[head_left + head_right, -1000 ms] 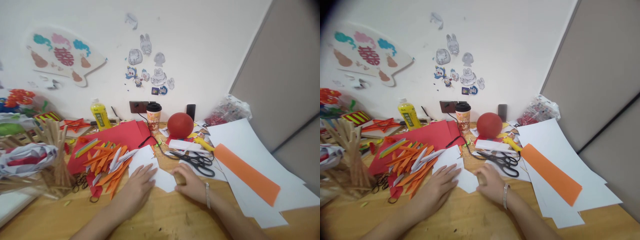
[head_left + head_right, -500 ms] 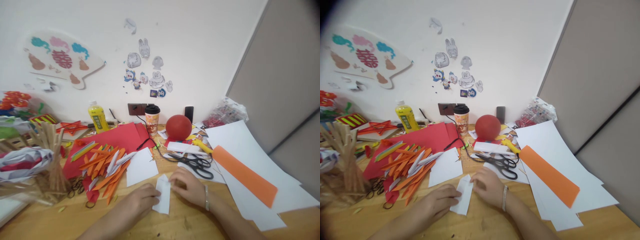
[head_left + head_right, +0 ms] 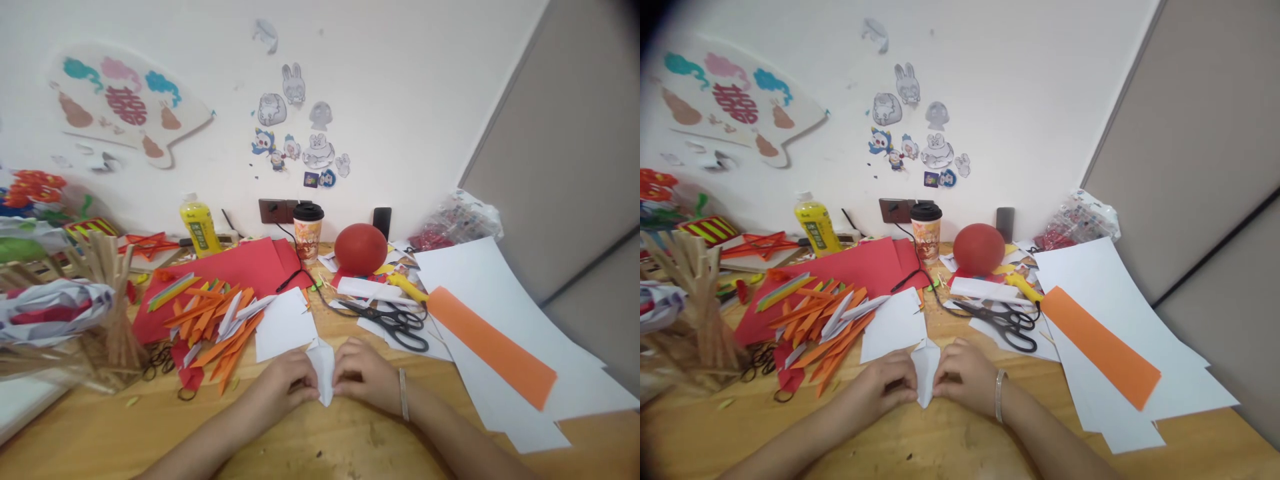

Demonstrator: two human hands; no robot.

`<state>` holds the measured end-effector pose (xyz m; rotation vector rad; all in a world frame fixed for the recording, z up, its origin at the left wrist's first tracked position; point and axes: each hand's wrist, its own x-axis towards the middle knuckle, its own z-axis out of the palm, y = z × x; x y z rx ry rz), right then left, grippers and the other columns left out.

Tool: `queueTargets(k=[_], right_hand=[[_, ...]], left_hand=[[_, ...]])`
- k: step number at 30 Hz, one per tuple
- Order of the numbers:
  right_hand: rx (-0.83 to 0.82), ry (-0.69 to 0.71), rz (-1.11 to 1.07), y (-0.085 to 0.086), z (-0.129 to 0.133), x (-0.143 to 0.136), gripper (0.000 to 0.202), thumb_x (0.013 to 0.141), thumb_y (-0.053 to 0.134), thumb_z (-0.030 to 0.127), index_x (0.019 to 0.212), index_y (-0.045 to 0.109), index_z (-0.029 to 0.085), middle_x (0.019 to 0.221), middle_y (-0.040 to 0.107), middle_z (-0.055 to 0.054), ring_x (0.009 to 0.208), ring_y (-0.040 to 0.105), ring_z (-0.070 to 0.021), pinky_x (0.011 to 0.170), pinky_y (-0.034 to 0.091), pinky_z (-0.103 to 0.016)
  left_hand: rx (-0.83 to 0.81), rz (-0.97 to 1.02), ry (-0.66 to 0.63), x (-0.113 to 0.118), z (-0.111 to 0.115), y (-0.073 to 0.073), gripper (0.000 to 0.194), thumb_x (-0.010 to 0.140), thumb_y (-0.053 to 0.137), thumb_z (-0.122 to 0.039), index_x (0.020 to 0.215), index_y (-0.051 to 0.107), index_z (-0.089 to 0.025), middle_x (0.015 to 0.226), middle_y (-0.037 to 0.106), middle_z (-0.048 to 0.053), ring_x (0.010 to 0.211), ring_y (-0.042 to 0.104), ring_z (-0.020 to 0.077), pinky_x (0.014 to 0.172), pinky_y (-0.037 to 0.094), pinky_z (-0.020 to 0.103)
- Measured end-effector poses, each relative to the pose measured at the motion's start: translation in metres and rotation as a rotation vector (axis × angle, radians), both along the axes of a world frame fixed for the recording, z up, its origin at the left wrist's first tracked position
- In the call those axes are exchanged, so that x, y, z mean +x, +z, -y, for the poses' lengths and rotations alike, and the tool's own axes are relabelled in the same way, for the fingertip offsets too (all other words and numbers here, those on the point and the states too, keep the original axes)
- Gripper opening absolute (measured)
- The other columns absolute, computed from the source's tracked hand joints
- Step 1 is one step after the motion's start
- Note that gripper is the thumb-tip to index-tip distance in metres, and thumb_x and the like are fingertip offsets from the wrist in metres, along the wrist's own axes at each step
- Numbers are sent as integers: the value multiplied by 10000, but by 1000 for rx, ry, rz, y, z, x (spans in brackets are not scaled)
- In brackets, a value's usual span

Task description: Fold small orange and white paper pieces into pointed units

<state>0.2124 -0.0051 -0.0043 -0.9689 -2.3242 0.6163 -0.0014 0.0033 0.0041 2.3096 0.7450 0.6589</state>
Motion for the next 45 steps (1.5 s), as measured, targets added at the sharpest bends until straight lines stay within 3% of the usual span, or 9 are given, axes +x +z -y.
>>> queueTargets(k=[5,11,20,23,33,37,41,45], right_hand=[[-75,-156,-38,1,1,-8,109,693,742,212,648,643,204,707,607,24,754,558,-147,730,398,-278],[-75,-265,-21,-3,4,-15,128,663,725,136,627,619,198,694,589,34,752,536,-149,728,378,-275],[-75,-323,39,-1,6,-20,130,674,695,116,649,586,182,700,543,24,751,486,-153,708,341,-269],[-55,-331,73,0,10,-21,106,709,683,191,694,578,191,729,530,23,769,472,-159,716,326,-276],[-85,-354,136,1,16,-24,297,594,751,281,804,548,225,836,512,26,845,451,-186,739,316,-288],[-94,-362,58,-1,13,-22,146,692,650,142,781,552,203,778,523,18,810,467,-173,737,329,-285],[-69,-364,11,-5,11,-21,221,721,500,-7,787,553,197,780,532,1,809,471,-174,732,342,-285],[-54,-389,-23,-6,11,-21,185,754,492,33,825,539,198,812,534,-8,818,473,-178,735,356,-293]], left_hand=[[-41,-23,110,8,4,3,171,830,534,-222,685,618,-187,718,621,14,721,569,147,675,439,244],[5,-73,269,18,11,2,158,764,514,-141,619,563,-183,669,587,13,693,549,159,640,416,250],[137,-222,430,23,15,-6,122,786,536,-203,665,539,-184,726,578,36,734,527,206,661,380,316],[163,-293,493,22,16,-3,85,765,584,-232,701,548,-190,766,579,31,769,522,224,679,366,337],[159,-327,475,20,13,-3,102,775,566,-267,696,551,-204,776,581,23,793,519,219,677,347,329],[162,-353,471,20,13,-3,106,784,565,-282,711,557,-206,793,582,26,807,522,226,677,342,327],[164,-369,473,21,14,0,96,786,570,-264,713,555,-203,792,580,24,800,524,225,676,336,325],[168,-364,487,22,15,-1,92,779,576,-268,716,552,-206,792,580,20,802,522,222,678,336,322]])
